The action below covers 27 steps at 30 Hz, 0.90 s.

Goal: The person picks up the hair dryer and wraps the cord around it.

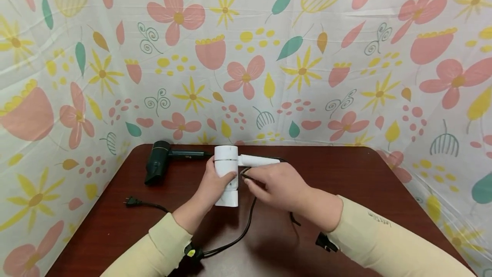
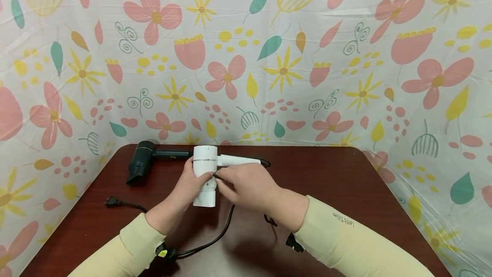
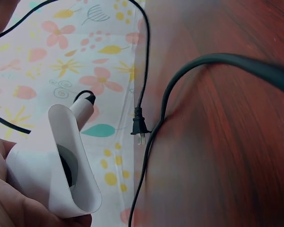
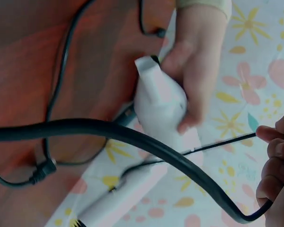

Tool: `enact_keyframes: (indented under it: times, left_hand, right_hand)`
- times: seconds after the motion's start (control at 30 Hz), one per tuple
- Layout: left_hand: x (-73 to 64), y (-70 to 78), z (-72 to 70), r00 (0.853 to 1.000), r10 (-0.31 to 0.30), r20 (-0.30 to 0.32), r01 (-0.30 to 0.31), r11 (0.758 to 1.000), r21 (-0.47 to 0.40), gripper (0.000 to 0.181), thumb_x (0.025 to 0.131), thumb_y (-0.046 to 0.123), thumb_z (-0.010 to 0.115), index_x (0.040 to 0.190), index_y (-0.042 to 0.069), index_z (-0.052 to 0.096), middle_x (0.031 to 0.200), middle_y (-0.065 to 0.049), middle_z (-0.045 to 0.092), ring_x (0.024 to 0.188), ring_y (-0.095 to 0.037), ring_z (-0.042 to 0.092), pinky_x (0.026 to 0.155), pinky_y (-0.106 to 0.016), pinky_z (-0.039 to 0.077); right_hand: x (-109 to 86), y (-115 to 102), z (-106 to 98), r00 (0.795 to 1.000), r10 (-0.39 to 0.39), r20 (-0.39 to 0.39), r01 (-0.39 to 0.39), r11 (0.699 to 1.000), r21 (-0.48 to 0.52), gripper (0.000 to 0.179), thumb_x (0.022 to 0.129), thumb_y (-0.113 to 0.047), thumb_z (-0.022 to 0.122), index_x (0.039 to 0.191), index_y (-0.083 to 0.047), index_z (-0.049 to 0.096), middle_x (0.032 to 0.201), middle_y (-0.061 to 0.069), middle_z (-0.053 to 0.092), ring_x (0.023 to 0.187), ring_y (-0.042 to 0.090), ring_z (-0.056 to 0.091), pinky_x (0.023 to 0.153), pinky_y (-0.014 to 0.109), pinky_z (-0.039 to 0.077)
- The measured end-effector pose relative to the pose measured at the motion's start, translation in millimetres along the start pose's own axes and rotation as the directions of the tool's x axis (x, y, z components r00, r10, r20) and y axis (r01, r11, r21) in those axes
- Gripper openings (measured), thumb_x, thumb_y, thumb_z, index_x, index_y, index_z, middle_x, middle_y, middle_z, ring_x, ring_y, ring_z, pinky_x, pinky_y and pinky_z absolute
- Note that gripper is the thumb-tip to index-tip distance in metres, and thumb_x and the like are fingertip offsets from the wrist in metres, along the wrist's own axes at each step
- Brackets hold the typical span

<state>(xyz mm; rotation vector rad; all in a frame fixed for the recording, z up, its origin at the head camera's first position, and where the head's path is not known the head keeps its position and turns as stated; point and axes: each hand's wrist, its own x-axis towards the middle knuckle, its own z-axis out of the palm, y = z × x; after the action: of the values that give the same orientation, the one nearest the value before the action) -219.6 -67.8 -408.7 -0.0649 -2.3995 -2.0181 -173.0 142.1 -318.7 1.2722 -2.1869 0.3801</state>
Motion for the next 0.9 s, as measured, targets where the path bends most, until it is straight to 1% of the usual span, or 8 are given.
enact_keyframes:
  times: [0.13,0.23,0.4,0.5,0.6,0.73,0.83,0.9]
  left_hand:
    - [0.3,0.1,-2.0,1.0,-0.021,0.003,0.021,0.999,0.028,0.088,0.093,0.024,0.071,0.155,0.009,0.011,0.134,-0.021,0.044,0.11,-0.034,0.056,0.082,-0.046,0.053]
    - [0.7,0.0,-2.2,0.999,-0.032,-0.001,0.032,0.998,0.054,0.088,0.092,0.025,0.071,0.155,0.009,0.012,0.134,-0.02,0.046,0.109,-0.034,0.057,0.082,-0.047,0.053]
    - [-1.4,-1.3,-2.1,0.999,-0.034,0.023,0.032,0.996,0.084,0.088,0.091,0.025,0.072,0.155,0.007,0.013,0.131,-0.019,0.047,0.106,-0.032,0.058,0.08,-0.046,0.053]
    - [-3.2,-0.2,-3.2,0.998,-0.03,0.053,0.024,0.995,0.1,0.089,0.09,0.025,0.073,0.155,0.008,0.014,0.13,-0.018,0.048,0.103,-0.031,0.06,0.079,-0.044,0.053]
    - [-5.9,0.6,-4.9,0.997,-0.011,0.08,0.002,0.993,0.114,0.09,0.089,0.024,0.074,0.154,0.006,0.015,0.128,-0.018,0.05,0.1,-0.03,0.061,0.078,-0.044,0.053]
    - [-11.0,1.3,-8.0,0.993,0.009,0.115,-0.024,0.991,0.135,0.089,0.089,0.022,0.074,0.154,0.006,0.016,0.127,-0.018,0.051,0.099,-0.029,0.062,0.077,-0.044,0.053]
    - [-15.7,1.7,-10.8,0.99,0.005,0.144,-0.027,0.988,0.15,0.087,0.089,0.023,0.074,0.155,0.009,0.018,0.127,-0.017,0.051,0.099,-0.029,0.061,0.075,-0.044,0.053]
    - [-18.9,1.4,-12.6,0.985,0.007,0.175,-0.034,0.988,0.149,0.087,0.09,0.024,0.074,0.155,0.01,0.018,0.128,-0.017,0.051,0.1,-0.03,0.061,0.075,-0.044,0.053]
  right_hand:
    - [5.6,10.9,-8.6,0.999,0.022,-0.026,-0.023,0.999,-0.047,0.005,0.092,-0.021,0.068,0.09,-0.017,0.07,0.07,-0.011,0.061,0.058,0.002,0.048,0.052,0.024,0.043]
    - [9.0,19.3,-13.5,0.999,0.026,-0.037,-0.028,0.997,-0.068,0.006,0.091,-0.021,0.071,0.096,-0.016,0.073,0.074,-0.01,0.065,0.06,0.002,0.053,0.054,0.025,0.046]
    - [13.6,34.4,-15.2,0.996,-0.015,-0.089,0.005,0.993,-0.117,0.007,0.089,-0.02,0.075,0.093,-0.016,0.073,0.074,-0.007,0.068,0.06,0.006,0.061,0.053,0.027,0.05]
    - [17.7,45.2,-15.9,0.993,-0.015,-0.114,-0.003,0.987,-0.16,0.008,0.088,-0.022,0.076,0.092,-0.016,0.072,0.072,-0.006,0.068,0.058,0.008,0.061,0.049,0.029,0.048]
    - [21.7,57.2,-16.4,0.993,0.029,-0.117,-0.049,0.984,-0.172,0.008,0.089,-0.023,0.075,0.092,-0.016,0.072,0.071,-0.005,0.067,0.056,0.008,0.059,0.047,0.029,0.046]
    - [25.9,72.8,-15.8,0.987,0.127,-0.094,-0.14,0.979,-0.147,0.007,0.092,-0.024,0.073,0.092,-0.017,0.072,0.07,-0.006,0.066,0.053,0.007,0.056,0.047,0.029,0.044]
    - [29.3,81.6,-13.5,0.98,0.188,-0.071,-0.196,0.972,-0.129,0.009,0.094,-0.025,0.07,0.09,-0.017,0.071,0.065,-0.007,0.062,0.051,0.006,0.05,0.048,0.029,0.042]
    - [31.7,85.0,-12.0,0.975,0.213,-0.06,-0.219,0.969,-0.118,0.011,0.095,-0.026,0.069,0.089,-0.017,0.07,0.061,-0.008,0.056,0.049,0.006,0.046,0.048,0.029,0.04]
